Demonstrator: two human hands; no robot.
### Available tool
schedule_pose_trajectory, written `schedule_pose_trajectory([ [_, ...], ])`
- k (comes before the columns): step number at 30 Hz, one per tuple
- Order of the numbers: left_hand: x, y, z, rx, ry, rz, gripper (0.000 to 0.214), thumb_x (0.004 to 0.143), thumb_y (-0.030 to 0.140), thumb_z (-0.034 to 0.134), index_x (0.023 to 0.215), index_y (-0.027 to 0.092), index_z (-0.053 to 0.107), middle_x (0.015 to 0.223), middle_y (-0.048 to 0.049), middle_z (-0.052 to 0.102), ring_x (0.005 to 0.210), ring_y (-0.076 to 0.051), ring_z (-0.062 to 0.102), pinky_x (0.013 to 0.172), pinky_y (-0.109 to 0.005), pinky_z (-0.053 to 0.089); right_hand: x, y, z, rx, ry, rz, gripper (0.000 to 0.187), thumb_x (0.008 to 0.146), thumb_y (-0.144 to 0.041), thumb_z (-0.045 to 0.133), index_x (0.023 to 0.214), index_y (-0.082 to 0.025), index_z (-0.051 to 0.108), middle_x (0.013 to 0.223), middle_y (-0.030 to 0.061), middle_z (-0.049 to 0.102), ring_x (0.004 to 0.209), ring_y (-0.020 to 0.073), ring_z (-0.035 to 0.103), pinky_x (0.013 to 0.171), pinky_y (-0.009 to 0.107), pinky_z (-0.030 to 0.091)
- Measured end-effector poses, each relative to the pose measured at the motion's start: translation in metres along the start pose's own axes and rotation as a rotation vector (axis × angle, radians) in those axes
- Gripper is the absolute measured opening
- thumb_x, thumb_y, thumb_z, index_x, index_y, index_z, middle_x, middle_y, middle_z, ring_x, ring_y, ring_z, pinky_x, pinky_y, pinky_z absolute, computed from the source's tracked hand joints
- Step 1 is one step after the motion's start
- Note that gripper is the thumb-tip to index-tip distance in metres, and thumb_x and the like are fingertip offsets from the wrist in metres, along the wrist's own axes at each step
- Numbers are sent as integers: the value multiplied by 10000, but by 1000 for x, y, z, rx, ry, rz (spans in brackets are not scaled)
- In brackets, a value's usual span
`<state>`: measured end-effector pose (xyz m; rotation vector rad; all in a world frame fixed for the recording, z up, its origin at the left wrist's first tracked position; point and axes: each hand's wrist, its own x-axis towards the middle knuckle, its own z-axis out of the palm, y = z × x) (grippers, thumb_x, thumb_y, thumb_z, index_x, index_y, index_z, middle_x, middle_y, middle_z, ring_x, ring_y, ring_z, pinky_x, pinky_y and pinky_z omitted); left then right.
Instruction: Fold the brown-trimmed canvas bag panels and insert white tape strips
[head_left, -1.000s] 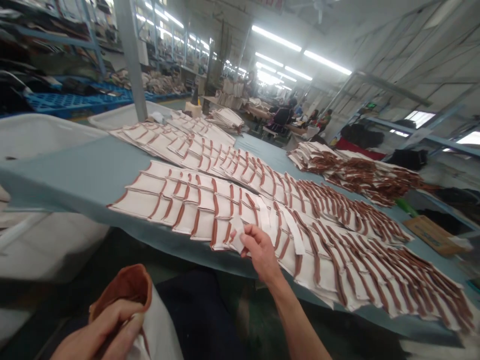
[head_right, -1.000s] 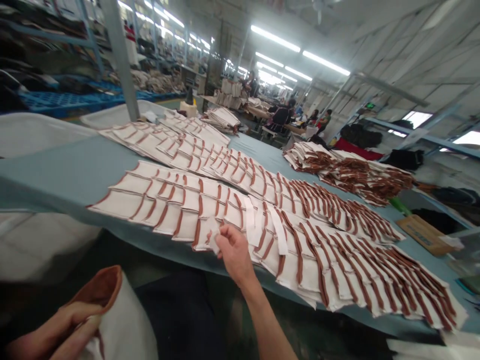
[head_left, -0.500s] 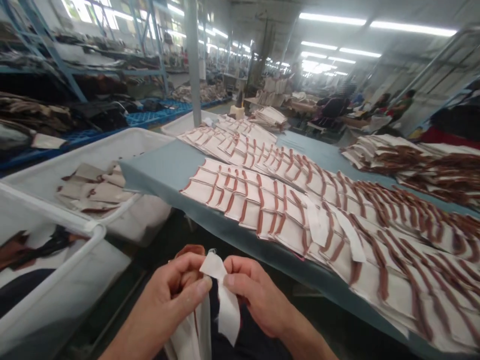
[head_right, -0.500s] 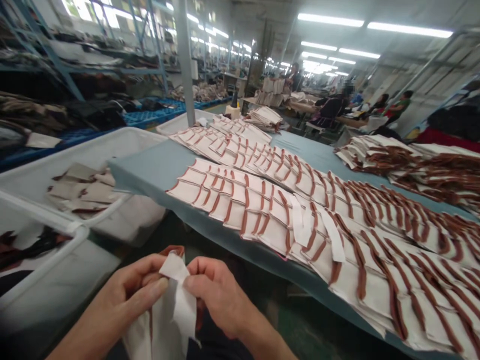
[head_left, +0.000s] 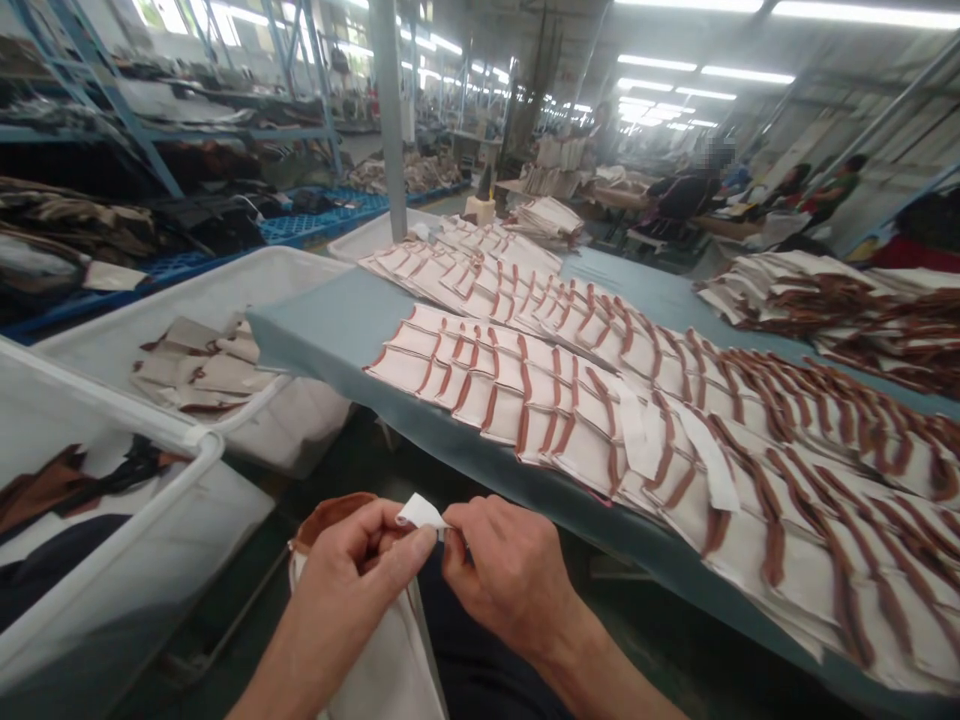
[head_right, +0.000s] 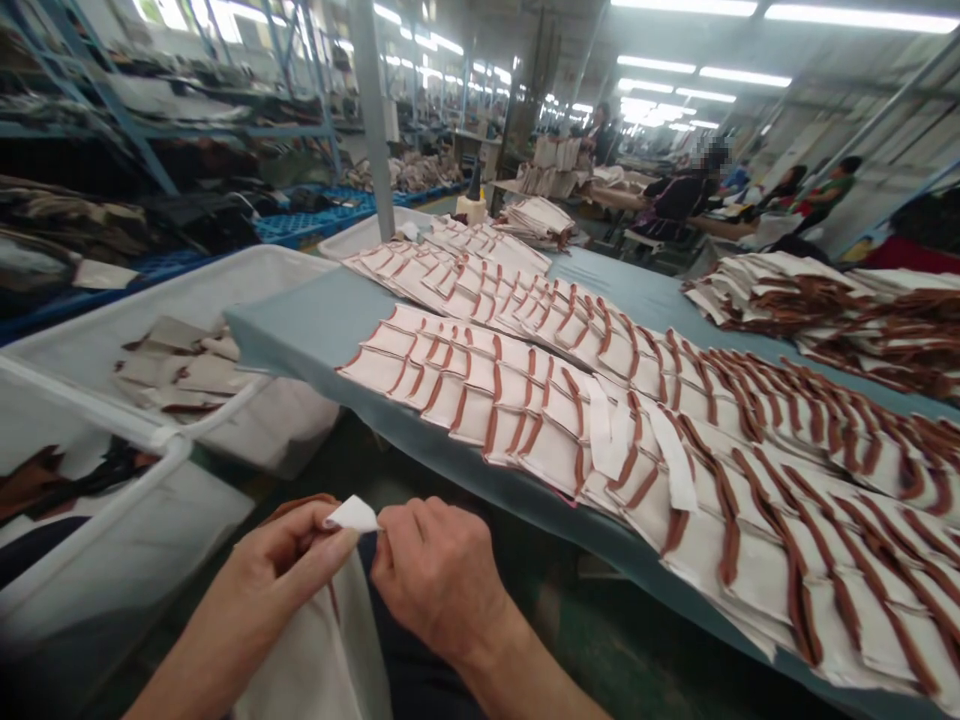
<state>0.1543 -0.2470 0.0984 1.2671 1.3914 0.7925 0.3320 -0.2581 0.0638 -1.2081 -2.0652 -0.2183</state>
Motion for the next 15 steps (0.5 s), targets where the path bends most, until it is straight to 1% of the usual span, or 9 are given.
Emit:
schedule_pose_trajectory([
  [3, 3, -5, 4, -32, 14, -7, 449, 767, 628, 754, 665, 209, 627, 631, 46, 473, 581, -145, 438, 546, -246, 349, -3, 2, -5, 56, -58, 41, 235, 985, -109, 536, 808, -228, 637, 649, 17, 652, 604, 183, 593, 616, 334, 375],
  [5, 2, -7, 6, -42, -11, 8, 469, 800, 637, 745, 662, 210, 607, 632, 45, 482, 557, -137, 434, 530, -245, 347, -5, 5, -11, 249, -80, 142, 105, 940, -145, 598, 933, -205, 684, 781, 52, 733, 717, 207, 665, 693, 330, 452],
  [6, 1, -8, 6, -33, -27, 23, 466, 813, 632, 746, 668, 208, 618, 632, 42, 490, 556, -137, 436, 527, -244, 347, -6, 7, -14, 393, -98, 234, 138, 924, -177, 623, 1039, -186, 699, 892, 75, 770, 815, 225, 703, 770, 337, 497],
  [7, 0, -9, 6, -15, -42, 40, 455, 829, 620, 745, 677, 205, 637, 635, 38, 500, 563, -139, 442, 530, -243, 349, -7, 8, -16, 560, -129, 342, 241, 923, -223, 637, 1151, -172, 695, 1011, 95, 789, 924, 241, 726, 861, 353, 526],
  [9, -2, -10, 4, 43, -65, 67, 432, 875, 595, 732, 708, 200, 681, 644, 35, 504, 586, -143, 448, 550, -240, 354, -7, 12, -20, 896, -203, 546, 388, 952, -352, 638, 1294, -171, 666, 1187, 111, 780, 1092, 262, 722, 997, 389, 530],
  [10, -2, -11, 3, 71, -74, 72, 426, 897, 589, 723, 725, 201, 696, 648, 36, 498, 597, -144, 450, 559, -239, 353, -6, 14, -20, 1031, -238, 611, 411, 964, -418, 639, 1298, -181, 670, 1206, 105, 775, 1112, 263, 715, 1010, 394, 529],
  [12, -2, -13, 2, 102, -102, 73, 435, 920, 603, 710, 746, 204, 706, 655, 37, 487, 609, -148, 453, 574, -241, 358, -4, 14, -18, 1189, -281, 669, 394, 953, -508, 673, 1184, -192, 712, 1117, 79, 781, 1022, 246, 708, 940, 368, 538],
  [13, -2, -13, 1, 105, -116, 64, 444, 920, 617, 708, 753, 205, 705, 658, 38, 483, 613, -150, 454, 578, -243, 361, -3, 13, -16, 1207, -273, 688, 362, 940, -517, 704, 1097, -192, 724, 1033, 62, 775, 945, 227, 693, 880, 345, 535],
  [15, -2, -13, 1, 99, -133, 43, 468, 917, 644, 703, 763, 203, 697, 667, 37, 482, 623, -154, 455, 582, -246, 363, -1, 9, -10, 1185, -212, 733, 301, 945, -492, 727, 944, -191, 712, 872, 24, 729, 802, 179, 632, 766, 298, 501],
])
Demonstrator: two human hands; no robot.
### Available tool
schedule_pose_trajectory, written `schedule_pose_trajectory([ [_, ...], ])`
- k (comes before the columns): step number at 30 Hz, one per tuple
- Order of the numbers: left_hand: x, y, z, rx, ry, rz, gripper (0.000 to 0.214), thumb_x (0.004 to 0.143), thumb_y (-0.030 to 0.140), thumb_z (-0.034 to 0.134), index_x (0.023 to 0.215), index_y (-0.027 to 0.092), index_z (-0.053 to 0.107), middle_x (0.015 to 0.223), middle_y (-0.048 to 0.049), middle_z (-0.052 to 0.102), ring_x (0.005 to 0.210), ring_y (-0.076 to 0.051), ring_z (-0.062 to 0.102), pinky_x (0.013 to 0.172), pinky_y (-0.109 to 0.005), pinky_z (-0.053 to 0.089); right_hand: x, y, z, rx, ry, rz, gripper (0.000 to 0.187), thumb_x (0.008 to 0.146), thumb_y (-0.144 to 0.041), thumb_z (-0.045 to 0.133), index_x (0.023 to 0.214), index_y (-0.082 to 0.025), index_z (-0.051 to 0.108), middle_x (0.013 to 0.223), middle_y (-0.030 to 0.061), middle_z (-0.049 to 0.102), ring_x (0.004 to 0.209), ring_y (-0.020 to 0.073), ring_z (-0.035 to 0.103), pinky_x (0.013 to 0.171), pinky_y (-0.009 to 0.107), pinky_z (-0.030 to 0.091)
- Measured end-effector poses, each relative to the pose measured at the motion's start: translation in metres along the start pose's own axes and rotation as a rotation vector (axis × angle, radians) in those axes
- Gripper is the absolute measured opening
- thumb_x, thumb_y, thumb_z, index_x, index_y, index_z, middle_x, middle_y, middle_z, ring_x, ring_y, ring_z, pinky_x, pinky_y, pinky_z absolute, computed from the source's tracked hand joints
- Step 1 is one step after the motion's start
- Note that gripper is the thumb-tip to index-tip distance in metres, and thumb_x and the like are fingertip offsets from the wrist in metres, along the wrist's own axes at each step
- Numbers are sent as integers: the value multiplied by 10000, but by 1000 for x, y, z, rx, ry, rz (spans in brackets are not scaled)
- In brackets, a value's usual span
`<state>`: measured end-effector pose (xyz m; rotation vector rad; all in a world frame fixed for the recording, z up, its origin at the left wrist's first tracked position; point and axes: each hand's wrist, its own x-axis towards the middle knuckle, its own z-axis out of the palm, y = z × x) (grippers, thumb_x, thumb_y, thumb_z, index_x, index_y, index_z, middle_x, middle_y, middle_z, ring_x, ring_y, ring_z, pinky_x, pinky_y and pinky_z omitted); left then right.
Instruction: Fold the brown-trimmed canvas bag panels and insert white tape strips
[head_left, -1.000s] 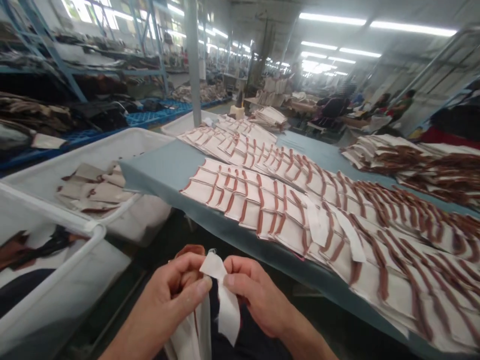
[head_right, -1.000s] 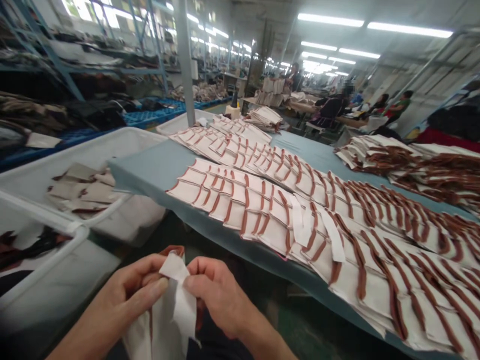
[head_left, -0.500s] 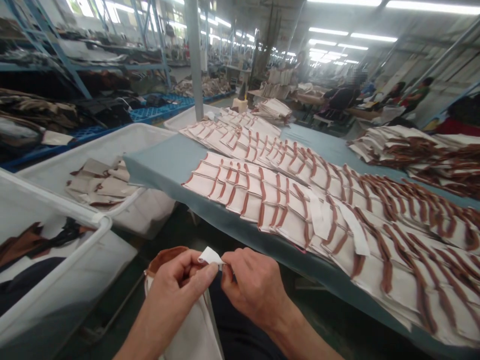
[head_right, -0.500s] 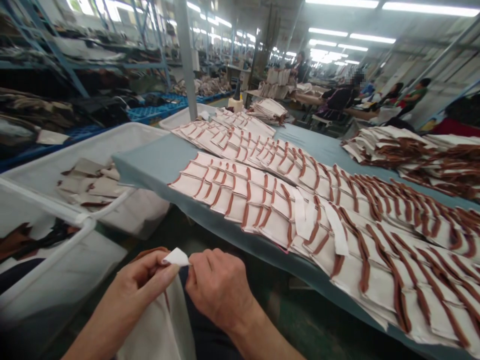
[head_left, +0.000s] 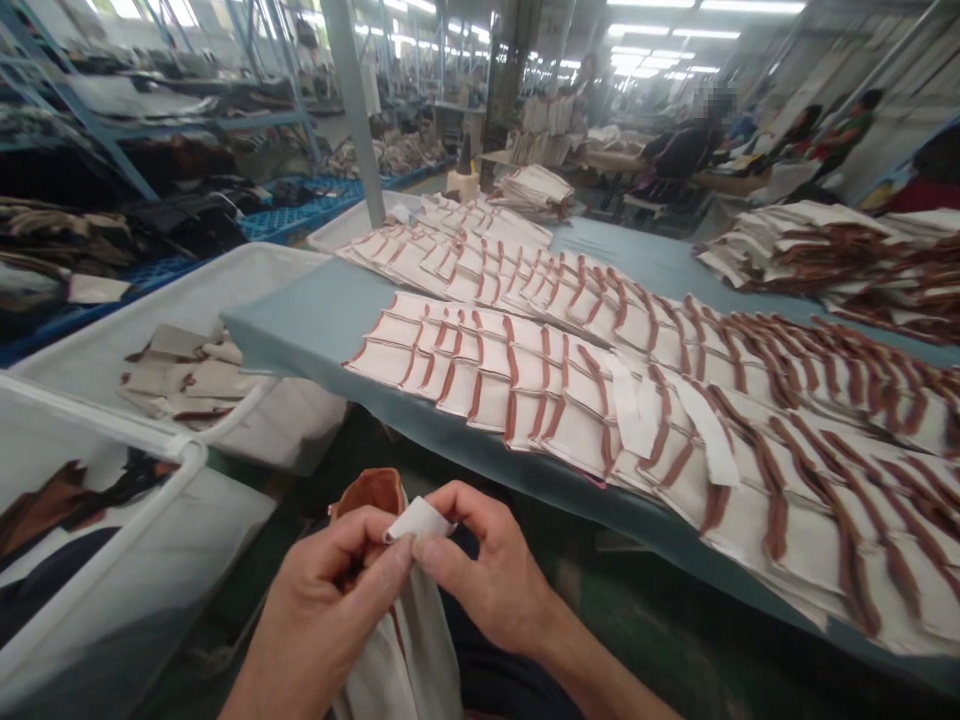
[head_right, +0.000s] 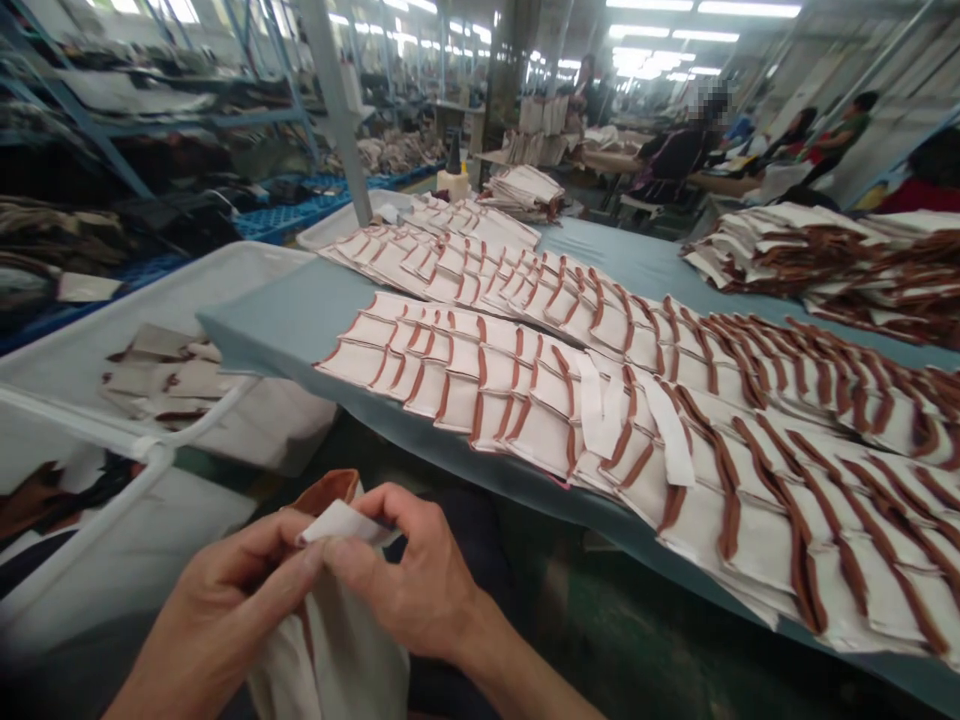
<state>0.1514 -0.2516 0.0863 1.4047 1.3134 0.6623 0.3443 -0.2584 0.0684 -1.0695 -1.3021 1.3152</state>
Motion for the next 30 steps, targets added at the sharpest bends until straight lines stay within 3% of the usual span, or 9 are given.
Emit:
schedule_pose_trajectory([
  [3, 0, 1, -1, -13, 13, -16, 457, 916, 638, 712, 777, 204, 682, 675, 43, 476, 628, -150, 435, 582, -245, 358, 1, 6, 14, 60, 93, 5, 359, 990, -523, 690, 872, -185, 673, 767, -3, 652, 691, 135, 545, 653, 258, 436],
  [7, -4, -4, -9, -195, 28, -41, 434, 923, 639, 673, 773, 238, 598, 698, 43, 525, 619, -159, 456, 565, -255, 396, -4, 20, 33, 231, 38, 113, 513, 965, -684, 688, 871, -185, 617, 706, -28, 577, 604, 102, 461, 571, 230, 376],
  [11, -12, -16, -25, -318, -17, -30, 444, 908, 615, 687, 726, 236, 547, 758, 23, 579, 662, -166, 500, 581, -253, 426, -14, 41, 49, 320, 15, 257, 649, 882, -830, 696, 855, -193, 576, 691, -27, 569, 580, 97, 477, 559, 221, 405],
  [15, -21, -26, -41, -279, -137, -62, 425, 909, 615, 748, 859, 247, 540, 816, 17, 638, 728, -183, 586, 665, -262, 473, -21, 54, 61, 333, 4, 351, 708, 824, -899, 692, 828, -205, 550, 669, -32, 561, 557, 96, 478, 557, 224, 435],
  [19, -25, -33, -52, -114, -128, -167, 551, 873, 728, 739, 834, 234, 499, 713, 69, 471, 641, -139, 422, 591, -228, 338, -26, 56, 71, 352, -4, 364, 712, 824, -906, 683, 824, -211, 531, 646, -47, 540, 529, 84, 449, 534, 216, 402],
  [21, -25, -34, -58, -83, -154, -176, 543, 873, 721, 732, 824, 218, 534, 732, 60, 477, 659, -142, 422, 602, -228, 334, -28, 54, 73, 341, -6, 365, 714, 824, -911, 675, 826, -212, 527, 642, -54, 526, 525, 80, 423, 518, 211, 371],
  [26, -29, -24, -74, -3, -129, -62, 389, 965, 562, 702, 813, 204, 722, 833, -14, 689, 790, -187, 615, 720, -239, 482, -25, 40, 60, 162, 57, 266, 669, 887, -859, 648, 806, -198, 577, 610, -50, 502, 548, 95, 415, 525, 220, 349],
  [30, -28, -9, -83, -134, -187, -123, 429, 933, 604, 737, 840, 197, 837, 852, -86, 830, 763, -233, 729, 716, -277, 568, -17, 15, 43, 69, 71, 223, 603, 914, -786, 669, 793, -200, 594, 600, -55, 468, 531, 98, 370, 485, 224, 298],
])
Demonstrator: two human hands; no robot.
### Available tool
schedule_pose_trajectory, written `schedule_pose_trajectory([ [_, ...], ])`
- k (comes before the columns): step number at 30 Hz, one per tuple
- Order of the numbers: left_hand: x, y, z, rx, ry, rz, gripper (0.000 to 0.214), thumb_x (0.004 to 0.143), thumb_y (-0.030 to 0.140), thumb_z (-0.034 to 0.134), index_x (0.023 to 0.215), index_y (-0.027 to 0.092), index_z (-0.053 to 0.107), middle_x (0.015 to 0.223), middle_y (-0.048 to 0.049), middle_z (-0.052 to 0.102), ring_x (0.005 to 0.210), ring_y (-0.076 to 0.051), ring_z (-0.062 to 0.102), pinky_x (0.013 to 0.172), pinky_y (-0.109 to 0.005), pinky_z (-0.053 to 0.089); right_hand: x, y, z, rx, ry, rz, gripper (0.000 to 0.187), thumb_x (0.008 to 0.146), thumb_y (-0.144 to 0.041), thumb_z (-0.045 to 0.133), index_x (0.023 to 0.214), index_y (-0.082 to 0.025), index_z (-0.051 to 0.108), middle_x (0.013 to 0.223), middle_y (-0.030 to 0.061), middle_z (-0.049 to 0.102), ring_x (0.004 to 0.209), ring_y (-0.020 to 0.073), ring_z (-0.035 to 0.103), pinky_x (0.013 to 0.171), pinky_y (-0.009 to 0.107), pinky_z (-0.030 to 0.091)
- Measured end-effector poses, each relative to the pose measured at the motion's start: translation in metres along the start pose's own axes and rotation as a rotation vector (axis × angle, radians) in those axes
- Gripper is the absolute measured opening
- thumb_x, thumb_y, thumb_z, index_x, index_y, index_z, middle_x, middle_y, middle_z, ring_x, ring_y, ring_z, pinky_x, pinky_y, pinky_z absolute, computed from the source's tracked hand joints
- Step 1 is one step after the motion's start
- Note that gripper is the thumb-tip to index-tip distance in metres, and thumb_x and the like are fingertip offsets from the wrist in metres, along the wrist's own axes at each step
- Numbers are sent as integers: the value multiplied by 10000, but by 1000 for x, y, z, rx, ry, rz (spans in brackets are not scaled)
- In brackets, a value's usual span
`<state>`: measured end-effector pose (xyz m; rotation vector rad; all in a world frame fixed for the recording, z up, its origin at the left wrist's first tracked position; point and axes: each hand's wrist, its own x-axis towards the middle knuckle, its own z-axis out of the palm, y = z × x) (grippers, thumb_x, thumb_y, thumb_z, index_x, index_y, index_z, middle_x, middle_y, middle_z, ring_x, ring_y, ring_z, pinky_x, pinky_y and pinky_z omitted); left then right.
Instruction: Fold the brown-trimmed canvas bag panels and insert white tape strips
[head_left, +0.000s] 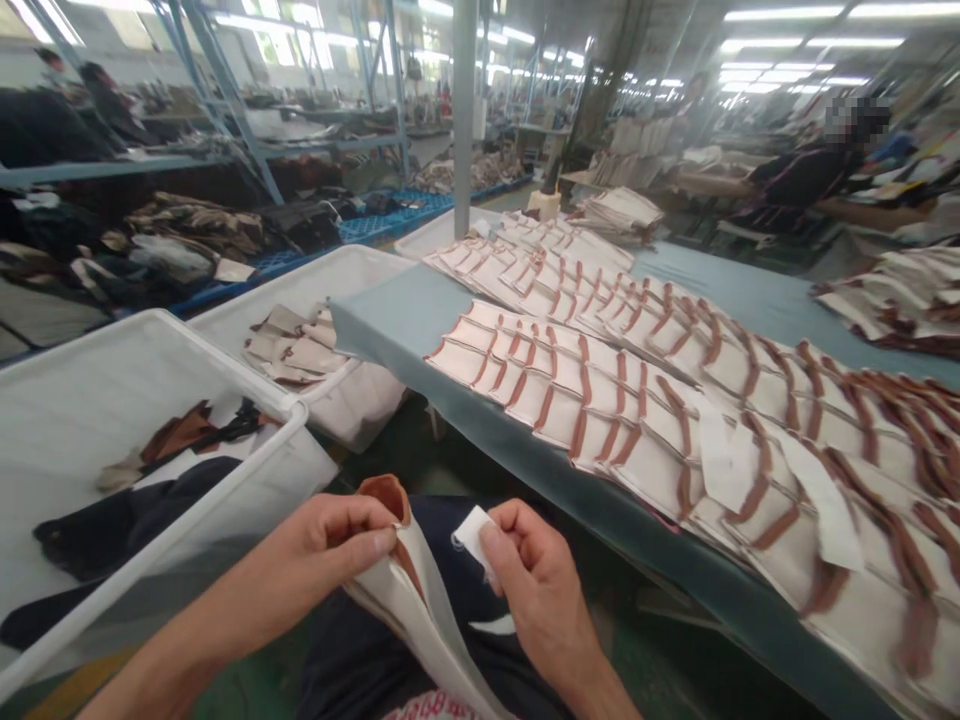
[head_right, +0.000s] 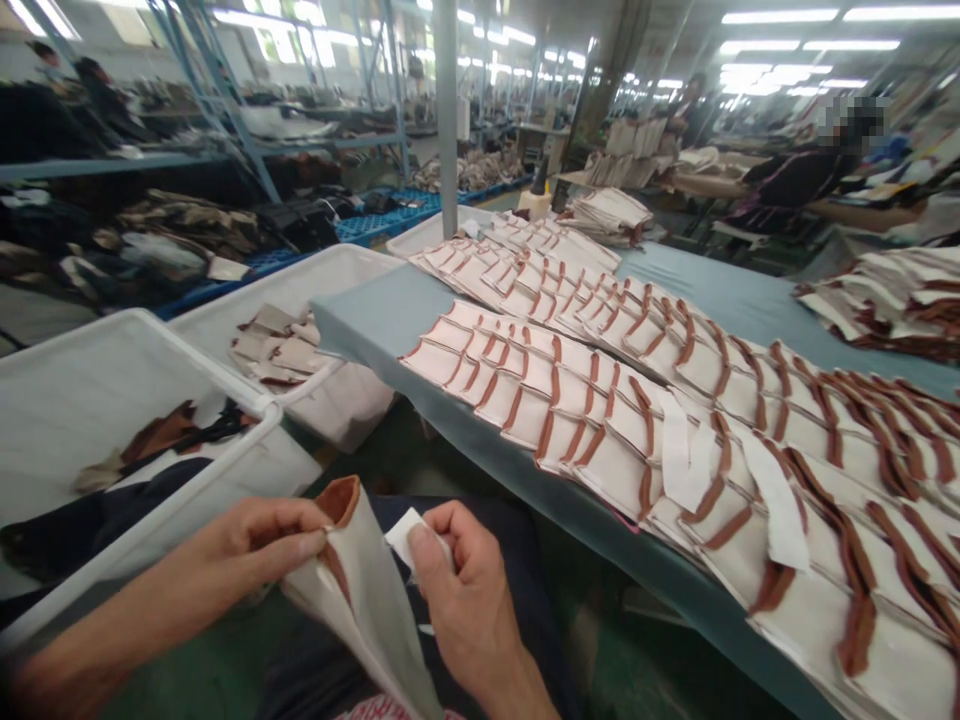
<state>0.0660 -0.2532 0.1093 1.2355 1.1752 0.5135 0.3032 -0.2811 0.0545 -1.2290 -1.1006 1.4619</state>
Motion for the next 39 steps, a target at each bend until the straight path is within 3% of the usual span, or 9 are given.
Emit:
schedule_pose_trajectory([
  [4, 3, 13, 4, -82, 28, 62, 411, 906, 598, 780, 861, 204, 887, 844, -87, 850, 751, -243, 744, 694, -284, 599, -4, -34, -6, -54, -48, -45, 548, 911, -725, 698, 790, -200, 600, 605, -59, 445, 529, 93, 329, 480, 229, 274],
  [9, 11, 15, 27, -223, 69, 153, 336, 871, 557, 821, 805, 233, 882, 781, -39, 826, 654, -177, 687, 616, -221, 558, -19, -63, -2, -192, -47, -101, 403, 950, -588, 703, 818, -209, 662, 612, -37, 527, 525, 109, 394, 477, 238, 299],
  [16, 20, 5, 43, -305, 149, 151, 349, 813, 515, 824, 677, 194, 807, 748, -27, 755, 631, -145, 585, 553, -200, 462, -12, -64, 10, -545, 171, -346, 238, 944, -373, 646, 752, -234, 658, 665, -9, 641, 608, 159, 572, 598, 281, 422],
  [21, 24, 13, 48, -414, 176, 67, 386, 684, 469, 844, 497, 193, 650, 483, 57, 466, 502, -88, 320, 482, -207, 306, -10, -60, 10, -543, 178, -430, 227, 964, -316, 630, 754, -229, 631, 745, -2, 646, 666, 156, 580, 638, 280, 438],
  [24, 27, 15, 51, -419, 177, 45, 379, 672, 478, 843, 515, 196, 645, 471, 62, 457, 498, -92, 307, 474, -215, 260, -17, -63, 9, -509, 202, -495, 224, 956, -280, 638, 736, -238, 640, 702, -11, 628, 600, 146, 538, 612, 279, 442],
  [27, 29, 14, 53, -440, 122, 24, 393, 715, 504, 836, 550, 196, 656, 468, 68, 460, 488, -92, 297, 476, -218, 271, -20, -66, 6, -535, 223, -458, 217, 959, -293, 659, 748, -248, 679, 582, -47, 576, 486, 132, 458, 547, 274, 418],
  [32, 33, 12, 53, -378, 166, 52, 381, 752, 477, 819, 563, 189, 658, 526, 61, 493, 528, -95, 327, 489, -199, 309, -8, -61, 3, -662, 200, -313, 227, 965, -318, 628, 764, -223, 675, 657, -25, 697, 586, 143, 631, 590, 252, 423],
  [36, 36, 13, 55, -325, 177, 66, 444, 745, 460, 804, 492, 200, 546, 528, 63, 455, 543, -97, 340, 502, -193, 340, -2, -53, 3, -659, 226, -306, 235, 968, -338, 630, 773, -219, 684, 657, -30, 704, 597, 140, 659, 599, 249, 418],
  [39, 38, 15, 56, -320, 214, 23, 414, 699, 461, 807, 481, 199, 571, 519, 62, 442, 537, -97, 341, 494, -194, 336, -1, -49, 3, -646, 232, -308, 224, 956, -335, 645, 772, -219, 697, 664, -36, 712, 601, 135, 657, 603, 246, 426],
])
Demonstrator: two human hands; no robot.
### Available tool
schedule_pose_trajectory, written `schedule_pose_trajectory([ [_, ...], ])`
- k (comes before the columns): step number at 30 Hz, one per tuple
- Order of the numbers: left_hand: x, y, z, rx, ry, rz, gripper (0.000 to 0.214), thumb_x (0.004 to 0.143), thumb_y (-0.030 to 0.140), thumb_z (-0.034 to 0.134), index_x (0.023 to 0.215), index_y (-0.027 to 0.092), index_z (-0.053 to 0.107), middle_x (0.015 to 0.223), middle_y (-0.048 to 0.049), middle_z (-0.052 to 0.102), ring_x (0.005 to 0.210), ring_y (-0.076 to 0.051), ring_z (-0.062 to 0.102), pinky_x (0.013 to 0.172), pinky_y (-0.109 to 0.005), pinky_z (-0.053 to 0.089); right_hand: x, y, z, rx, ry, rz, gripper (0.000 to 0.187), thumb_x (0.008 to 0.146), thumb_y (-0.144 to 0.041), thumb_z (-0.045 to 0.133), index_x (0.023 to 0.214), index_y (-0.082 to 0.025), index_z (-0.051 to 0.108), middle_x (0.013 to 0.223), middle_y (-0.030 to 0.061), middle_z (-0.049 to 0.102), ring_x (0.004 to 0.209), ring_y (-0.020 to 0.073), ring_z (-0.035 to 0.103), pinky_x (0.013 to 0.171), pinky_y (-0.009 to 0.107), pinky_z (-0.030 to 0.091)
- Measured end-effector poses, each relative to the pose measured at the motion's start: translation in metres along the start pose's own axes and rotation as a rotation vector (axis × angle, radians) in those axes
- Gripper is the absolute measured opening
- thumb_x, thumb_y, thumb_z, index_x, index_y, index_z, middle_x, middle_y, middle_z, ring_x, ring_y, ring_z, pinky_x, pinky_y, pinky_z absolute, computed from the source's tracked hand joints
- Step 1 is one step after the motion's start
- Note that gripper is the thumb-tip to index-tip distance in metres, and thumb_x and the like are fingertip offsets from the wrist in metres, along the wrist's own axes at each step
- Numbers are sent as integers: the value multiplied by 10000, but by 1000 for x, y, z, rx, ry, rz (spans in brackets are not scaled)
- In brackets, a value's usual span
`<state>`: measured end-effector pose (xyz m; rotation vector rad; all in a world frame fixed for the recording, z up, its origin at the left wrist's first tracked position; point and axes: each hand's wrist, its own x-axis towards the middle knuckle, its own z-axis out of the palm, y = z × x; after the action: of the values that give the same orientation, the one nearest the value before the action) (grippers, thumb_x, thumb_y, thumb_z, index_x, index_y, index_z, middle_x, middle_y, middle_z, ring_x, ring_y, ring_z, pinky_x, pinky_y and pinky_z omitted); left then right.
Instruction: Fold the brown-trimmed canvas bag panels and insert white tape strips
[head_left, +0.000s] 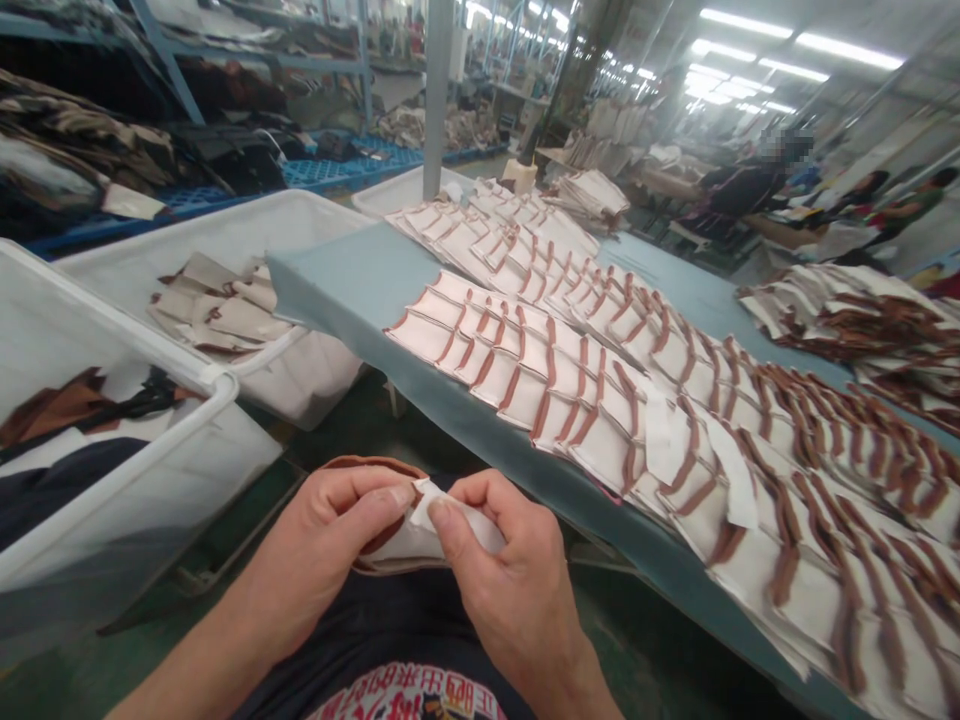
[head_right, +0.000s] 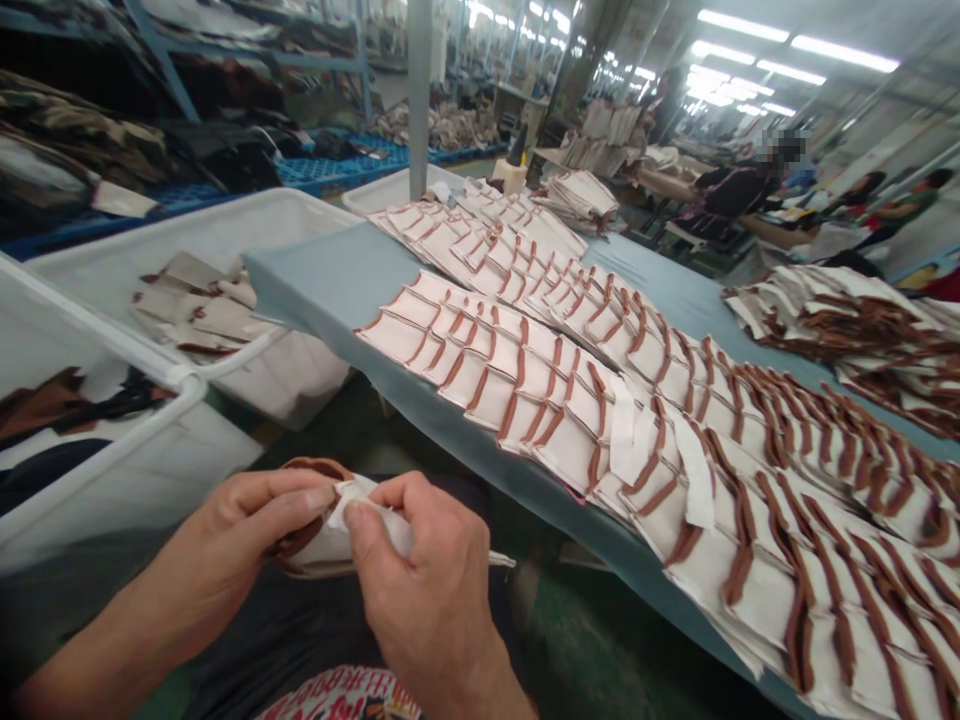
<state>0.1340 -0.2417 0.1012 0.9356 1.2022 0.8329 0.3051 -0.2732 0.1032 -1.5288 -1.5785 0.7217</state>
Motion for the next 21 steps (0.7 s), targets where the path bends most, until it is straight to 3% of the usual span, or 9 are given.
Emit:
schedule_pose_trajectory([
  [5, 3, -2, 3, -24, 25, -35, 393, 668, 465, 826, 477, 194, 614, 491, 60, 452, 516, -92, 320, 479, -199, 328, 1, 7, 5, -33, 39, -7, 221, 943, -333, 657, 759, -216, 693, 651, -35, 707, 570, 133, 624, 581, 249, 418],
  [10, 4, -9, 3, -17, 18, -74, 331, 701, 499, 844, 705, 169, 820, 572, 14, 617, 549, -125, 454, 514, -218, 379, 0, 15, 13, -12, 101, -34, 229, 952, -324, 652, 760, -205, 690, 660, -19, 720, 566, 135, 636, 583, 249, 429],
  [16, 4, -9, 8, -12, 105, -74, 306, 635, 477, 870, 698, 179, 838, 577, 2, 647, 574, -144, 485, 529, -235, 376, -3, 20, 16, -41, 193, -85, 233, 962, -291, 656, 748, -200, 676, 661, -9, 712, 592, 146, 649, 616, 256, 441],
  [21, 5, -10, 12, 3, 99, -43, 281, 652, 467, 866, 683, 189, 838, 605, -1, 655, 607, -146, 483, 555, -238, 371, -5, 23, 14, 5, 192, -67, 227, 955, -301, 671, 752, -200, 678, 656, -17, 706, 574, 138, 627, 598, 253, 430],
])
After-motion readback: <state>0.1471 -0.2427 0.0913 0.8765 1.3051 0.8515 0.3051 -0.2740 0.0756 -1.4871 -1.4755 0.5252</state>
